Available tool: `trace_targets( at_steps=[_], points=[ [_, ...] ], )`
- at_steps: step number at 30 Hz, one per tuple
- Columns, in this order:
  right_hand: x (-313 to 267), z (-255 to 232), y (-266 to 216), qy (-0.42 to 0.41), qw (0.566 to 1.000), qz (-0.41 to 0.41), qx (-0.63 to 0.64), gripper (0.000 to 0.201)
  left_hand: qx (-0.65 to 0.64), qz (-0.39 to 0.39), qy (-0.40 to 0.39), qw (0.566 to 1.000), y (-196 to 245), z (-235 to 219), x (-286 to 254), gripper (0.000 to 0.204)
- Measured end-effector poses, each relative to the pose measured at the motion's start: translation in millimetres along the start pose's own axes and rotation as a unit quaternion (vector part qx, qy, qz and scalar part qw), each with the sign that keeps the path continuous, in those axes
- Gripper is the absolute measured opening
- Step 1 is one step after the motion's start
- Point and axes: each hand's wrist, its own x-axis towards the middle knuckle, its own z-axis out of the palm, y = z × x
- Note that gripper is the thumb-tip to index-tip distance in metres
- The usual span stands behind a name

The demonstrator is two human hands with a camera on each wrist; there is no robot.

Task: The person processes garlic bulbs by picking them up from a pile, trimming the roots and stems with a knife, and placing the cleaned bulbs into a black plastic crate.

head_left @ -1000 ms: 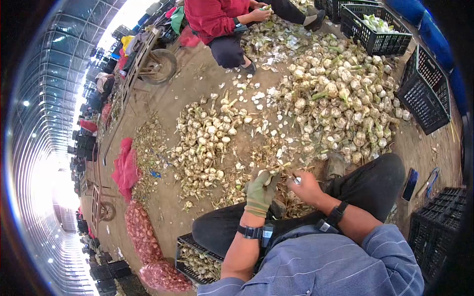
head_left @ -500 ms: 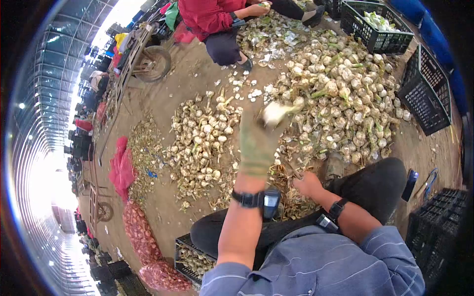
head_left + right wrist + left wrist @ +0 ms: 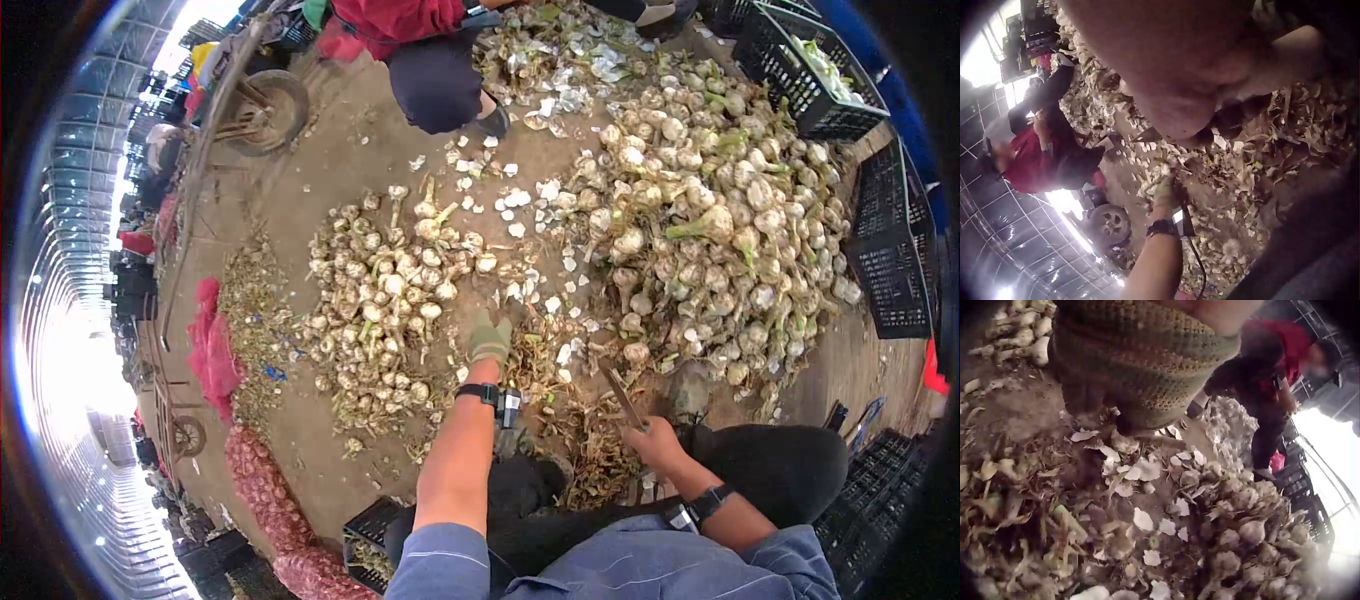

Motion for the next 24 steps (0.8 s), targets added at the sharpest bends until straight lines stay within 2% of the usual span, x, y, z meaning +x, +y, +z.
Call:
trace_targets(
  at_steps=[1, 4, 5, 7, 9, 10, 12, 13, 15, 17, 20, 21, 22, 23, 24],
  points=[
    [3.0, 3.4, 1.6, 0.035, 0.999, -0.003, -0.001, 0.042, -0.012, 0.015, 0.021, 1.000, 3.1, 5.8, 12.7, 0.054],
    [3.5, -2.7, -22.0, -0.009, 0.998, 0.050, 0.042, 0.040, 0.006, 0.210, 0.133, 0.969, 3.4, 31.8, 65.1, 0.051],
    [12.7, 0.3, -3.7, -0.003, 0.999, 0.044, 0.007, 0.041, -0.016, 0.234, 0.119, 0.965, 8.0, 36.8, 78.4, 0.046],
    [15.1, -0.6, -6.3, 0.005, 0.998, 0.054, 0.015, 0.040, -0.121, 0.199, 0.045, 0.971, -4.0, 78.8, 131.8, 0.043],
    [16.0, -0.8, -5.9, 0.004, 0.998, 0.058, 0.014, 0.040, 0.023, 0.226, 0.081, 0.970, 19.0, 54.3, 114.3, 0.038],
    [17.1, -1.2, -3.9, -0.001, 0.998, 0.057, 0.009, 0.040, -0.036, 0.155, 0.017, 0.987, 31.4, 36.2, 101.4, 0.039],
    [14.4, -1.9, -10.2, -0.006, 0.998, 0.056, 0.013, 0.040, -0.151, 0.008, -0.106, 0.983, 40.8, 13.7, 89.5, 0.042],
    [11.8, -0.8, -14.0, -0.007, 0.998, 0.057, 0.023, 0.040, -0.094, 0.061, -0.112, 0.987, 30.7, 13.3, 87.4, 0.049],
    [6.6, -2.0, -19.8, 0.003, 0.999, 0.030, 0.028, 0.041, 0.051, 0.258, -0.072, 0.962, 37.8, -22.5, 38.1, 0.051],
    [4.0, 2.8, -15.7, 0.020, 0.999, -0.021, 0.018, 0.042, 0.064, 0.362, -0.078, 0.927, 37.9, -46.6, -1.5, 0.049],
    [3.0, 13.2, -3.2, 0.078, 0.993, -0.089, 0.011, 0.042, -0.121, 0.394, -0.161, 0.897, 38.0, -65.0, -47.5, 0.046],
    [-16.4, 8.0, -31.4, 0.065, 0.996, -0.059, 0.028, 0.041, -0.009, 0.450, -0.094, 0.888, 37.5, -70.7, -57.9, 0.028],
    [-21.3, 7.6, -37.1, 0.075, 0.992, -0.106, 0.003, 0.040, -0.146, 0.348, -0.179, 0.909, 37.4, -71.9, -73.0, 0.023],
    [-24.7, 7.7, -38.2, 0.085, 0.985, -0.151, -0.023, 0.039, -0.279, 0.234, -0.259, 0.895, 53.2, -85.2, -102.4, 0.021],
    [-28.7, 9.6, -36.7, 0.096, 0.975, -0.194, -0.049, 0.038, -0.400, 0.110, -0.331, 0.848, 61.0, -92.7, -126.5, 0.021]
  ],
)
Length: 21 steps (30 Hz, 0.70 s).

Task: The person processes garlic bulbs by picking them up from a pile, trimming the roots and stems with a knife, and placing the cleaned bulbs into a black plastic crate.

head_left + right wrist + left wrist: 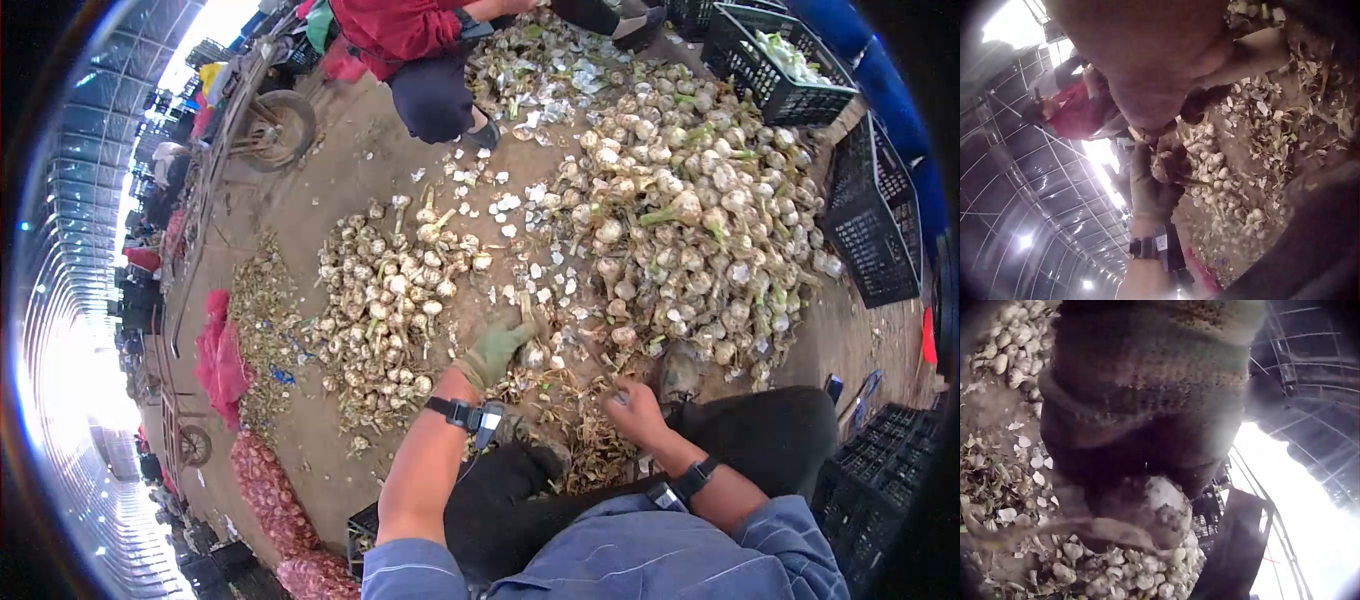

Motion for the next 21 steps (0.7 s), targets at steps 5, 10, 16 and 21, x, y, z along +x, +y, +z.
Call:
trace_targets(
  at_steps=[5, 10, 16, 21],
  points=[
    [-32.0, -8.2, -38.8, 0.037, 0.993, -0.109, -0.011, 0.032, 0.199, 0.027, -0.046, 0.979, -4.0, 41.2, -67.2, 0.039],
    [-44.3, -6.9, -26.6, 0.010, 0.984, -0.178, -0.021, 0.033, 0.239, 0.089, -0.037, 0.966, 1.0, 79.4, -119.6, 0.026],
    [-42.8, -5.3, 6.4, -0.011, 0.989, -0.104, -0.104, 0.032, 0.140, 0.127, 0.072, 0.979, -10.6, 84.7, -152.9, 0.029],
    [-53.2, -8.6, -16.3, 0.003, 0.993, -0.118, 0.007, 0.030, 0.166, 0.072, 0.082, 0.980, -3.2, 96.7, -176.8, 0.032]
  ],
)
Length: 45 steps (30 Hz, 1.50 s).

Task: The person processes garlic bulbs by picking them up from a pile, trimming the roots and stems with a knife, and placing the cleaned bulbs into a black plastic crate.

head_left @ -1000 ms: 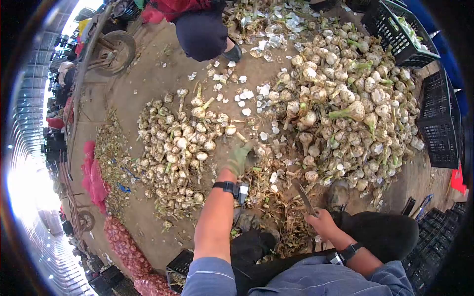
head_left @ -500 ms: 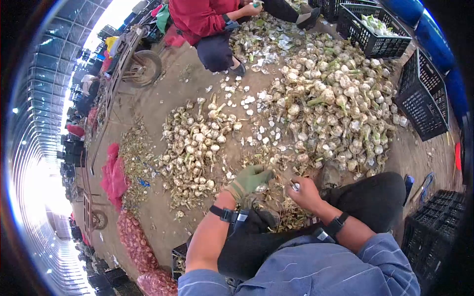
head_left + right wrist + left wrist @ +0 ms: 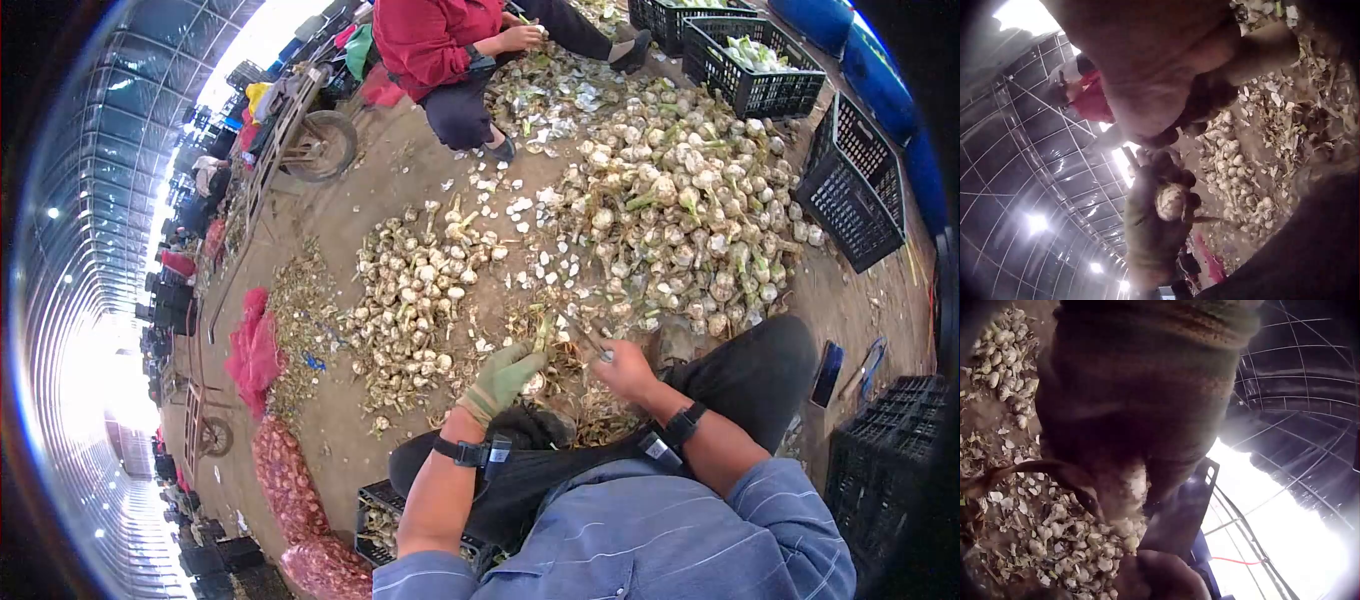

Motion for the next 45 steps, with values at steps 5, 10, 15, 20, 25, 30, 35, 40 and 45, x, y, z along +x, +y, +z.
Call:
trace_targets(
  at_steps=[5, 10, 15, 20, 25, 30, 35, 40, 45],
  points=[
    [-10.6, -0.6, -17.4, -0.064, 0.994, -0.087, -0.003, 0.031, 0.098, 0.056, 0.048, 0.992, -30.1, 8.8, 8.8, 0.031],
    [-3.7, 12.3, 8.3, -0.053, 0.990, -0.090, -0.091, 0.037, 0.301, 0.198, 0.150, 0.921, -23.2, 20.8, 3.6, 0.028],
    [5.1, 14.5, 42.5, -0.064, 0.984, 0.041, -0.163, 0.041, 0.296, 0.271, 0.254, 0.880, -21.3, 16.2, -5.0, 0.024],
    [9.7, 15.9, 36.6, -0.064, 0.991, 0.034, -0.114, 0.038, 0.026, -0.027, 0.131, 0.991, -16.1, 17.0, -9.3, 0.040],
    [3.3, 11.7, 17.7, -0.062, 0.995, 0.026, -0.080, 0.035, -0.107, -0.004, 0.161, 0.981, -68.9, 12.8, 13.4, 0.055],
    [1.1, 9.1, 9.8, -0.083, 0.993, 0.019, -0.085, 0.041, 0.027, -0.034, 0.256, 0.966, -84.0, 7.5, 15.2, 0.040],
    [1.0, 15.4, 14.8, -0.095, 0.992, -0.007, -0.084, 0.041, -0.397, -0.109, 0.004, 0.912, -92.3, 10.4, 20.2, 0.034],
    [-5.2, 15.1, 9.1, -0.123, 0.992, 0.012, -0.019, 0.038, -0.501, 0.012, -0.106, 0.859, -66.4, 20.6, 6.3, 0.045],
    [-11.7, 10.0, -3.6, -0.133, 0.990, 0.023, 0.030, 0.036, -0.387, -0.043, -0.029, 0.921, -64.6, 37.7, 12.8, 0.042]
  ],
)
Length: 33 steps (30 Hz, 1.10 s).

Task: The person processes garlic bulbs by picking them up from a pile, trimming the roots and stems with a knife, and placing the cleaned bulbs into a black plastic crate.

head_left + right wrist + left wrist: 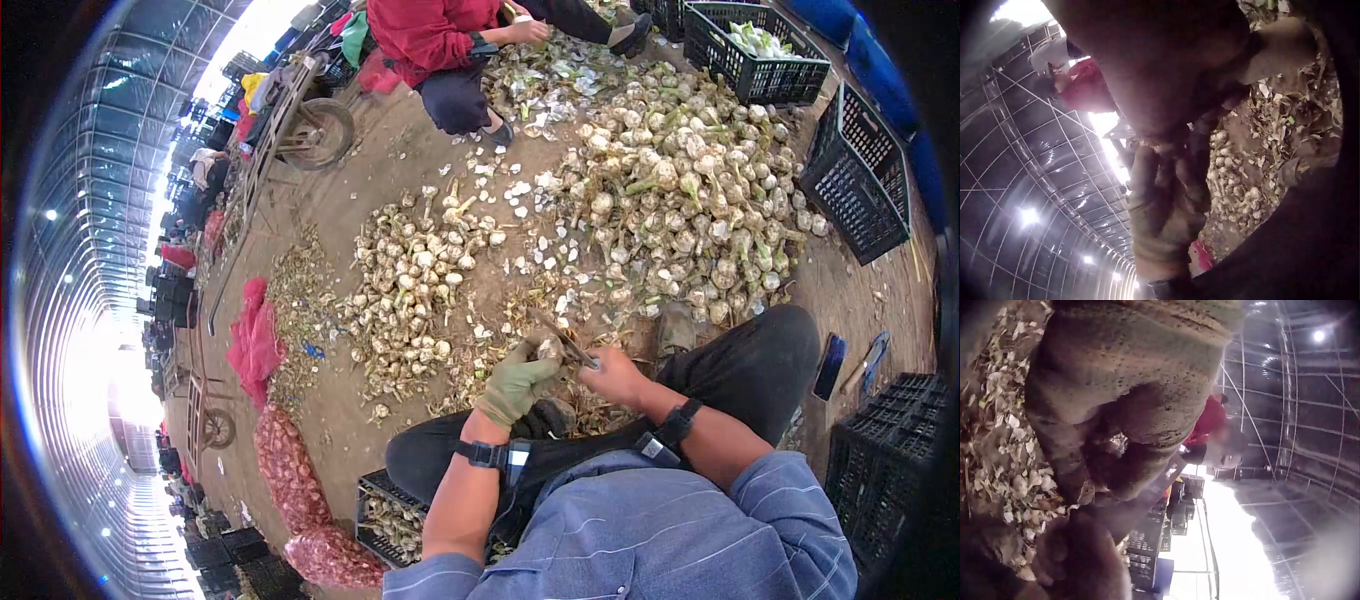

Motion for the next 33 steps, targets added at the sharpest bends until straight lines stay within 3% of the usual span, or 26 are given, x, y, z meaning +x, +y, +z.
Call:
trace_targets(
  at_steps=[4, 7, 10, 13, 16, 19, 21, 22, 23, 26, 29, 32, 33],
  points=[
    [1.9, 0.8, 4.7, 0.035, 0.998, -0.041, -0.036, 0.035, 0.243, -0.067, 0.050, 0.967, 6.6, 9.6, -6.5, 0.043],
    [2.1, 2.3, 8.5, 0.006, 0.998, -0.044, -0.055, 0.032, 0.408, -0.161, 0.036, 0.898, 22.7, 16.7, -16.1, 0.052],
    [-6.6, 2.2, -3.6, -0.026, 0.998, -0.042, -0.032, 0.028, 0.552, -0.146, 0.001, 0.821, 31.0, 14.3, -19.0, 0.055],
    [-8.1, 7.8, -4.0, -0.021, 0.998, -0.056, -0.033, 0.028, 0.695, 0.082, 0.052, 0.712, 4.1, -7.9, -21.1, 0.057],
    [-5.6, 9.0, -5.6, -0.027, 0.998, -0.051, -0.024, 0.030, 0.585, 0.123, 0.112, 0.794, -9.1, -10.3, -26.0, 0.060],
    [-9.5, 6.7, -12.9, -0.032, 0.999, -0.024, 0.004, 0.034, 0.546, 0.127, 0.057, 0.826, -20.2, -30.9, -17.6, 0.058],
    [-8.1, 7.2, -14.8, -0.018, 1.000, -0.014, 0.013, 0.034, 0.329, 0.088, 0.038, 0.940, -29.3, -43.5, -11.5, 0.050],
    [-7.0, 8.9, -12.0, 0.004, 0.999, -0.044, -0.002, 0.034, 0.212, 0.066, 0.027, 0.975, -35.1, -50.2, -6.5, 0.047],
    [-6.7, 9.6, -11.0, 0.025, 0.997, -0.073, -0.016, 0.033, 0.076, 0.100, 0.019, 0.992, -39.7, -43.9, -2.0, 0.040],
    [-14.5, 5.6, -21.4, 0.028, 0.991, -0.106, -0.074, 0.027, 0.068, 0.053, 0.034, 0.996, -30.3, -39.6, -16.8, 0.032],
    [-16.8, 6.1, -27.2, 0.020, 0.985, -0.135, -0.109, 0.024, 0.328, 0.165, 0.088, 0.926, -22.2, -19.8, -26.4, 0.029],
    [-16.5, 7.4, -27.8, 0.044, 0.974, -0.158, -0.157, 0.024, 0.231, 0.076, 0.074, 0.967, -24.9, -25.2, -25.8, 0.028],
    [-16.3, 7.5, -28.2, 0.056, 0.969, -0.163, -0.178, 0.024, 0.255, 0.105, 0.062, 0.959, -24.1, -24.2, -25.1, 0.028]
  ],
)
